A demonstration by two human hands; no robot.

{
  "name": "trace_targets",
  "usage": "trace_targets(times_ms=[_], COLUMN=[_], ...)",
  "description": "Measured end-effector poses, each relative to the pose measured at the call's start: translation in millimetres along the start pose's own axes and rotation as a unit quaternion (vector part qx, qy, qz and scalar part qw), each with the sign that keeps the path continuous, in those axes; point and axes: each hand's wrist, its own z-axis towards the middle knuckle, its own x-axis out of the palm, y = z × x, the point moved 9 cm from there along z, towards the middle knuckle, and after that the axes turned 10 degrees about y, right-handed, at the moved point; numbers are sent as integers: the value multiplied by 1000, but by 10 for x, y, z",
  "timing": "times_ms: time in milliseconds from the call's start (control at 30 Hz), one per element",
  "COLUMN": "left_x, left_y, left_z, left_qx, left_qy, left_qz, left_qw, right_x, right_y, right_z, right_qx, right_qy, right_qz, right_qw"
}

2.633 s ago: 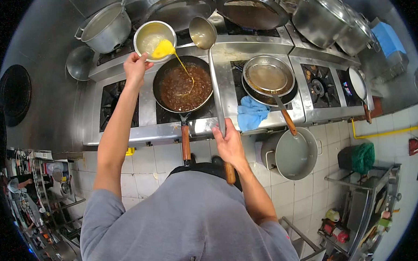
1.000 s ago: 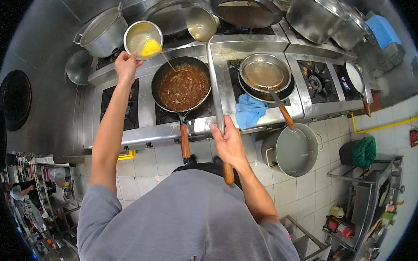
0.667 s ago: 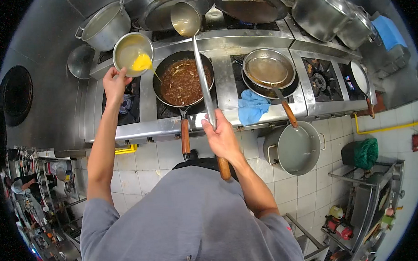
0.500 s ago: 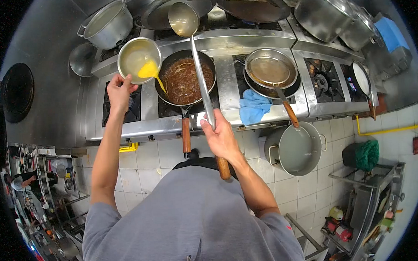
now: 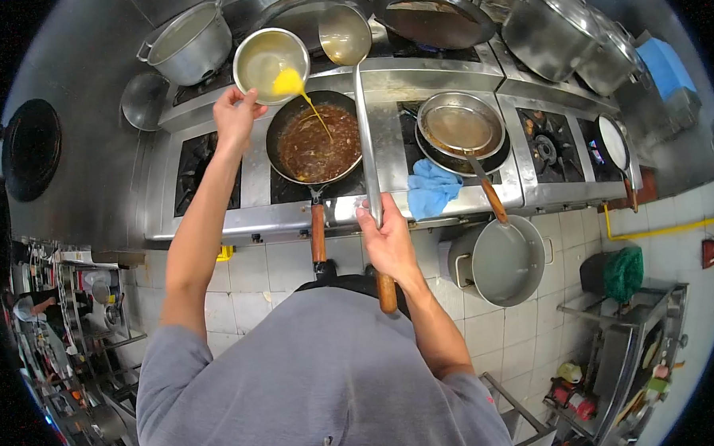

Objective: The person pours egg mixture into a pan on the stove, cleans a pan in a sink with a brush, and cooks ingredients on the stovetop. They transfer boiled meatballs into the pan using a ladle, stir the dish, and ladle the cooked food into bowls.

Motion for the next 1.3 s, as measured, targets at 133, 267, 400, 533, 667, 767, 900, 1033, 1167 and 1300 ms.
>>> trace_targets(times_ms=[133, 267, 400, 533, 667, 767, 900, 1033, 1167, 1300], left_x=[-213, -325, -330, -184, 189, 402, 461, 346, 135, 75], left_y=[-40, -150, -159, 98, 184, 216, 46, -105, -167, -281], left_z=[169, 2, -263, -418, -497, -364, -130, 13, -65, -404], left_qx=[48, 64, 54, 11, -3, 23, 42, 81, 135, 160], left_qy=[-13, -8, 10, 55, 58, 52, 26, -6, -33, -42], left_qz=[71, 141, 155, 140, 32, -4, 89, 166, 231, 298], left_qw=[996, 988, 986, 989, 998, 998, 995, 983, 963, 940], right_x=[-73, -100, -111, -71, -27, -8, -24, -49, -72, -160], right_y=[-55, -45, -1, 42, 83, 120, 157, 157, 23, -152], right_z=[-42, -66, -50, -33, -29, -15, -45, -87, -62, -12], right_qx=[10, 17, 8, -2, 16, -12, -22, -8, -39, -43], right_qy=[-13, -22, -28, -15, 3, 6, 5, 5, 19, 11], right_qz=[-2, 21, 2, -11, -19, -17, -5, 7, 6, -58], right_qw=[1000, 999, 1000, 1000, 1000, 1000, 1000, 1000, 999, 997])
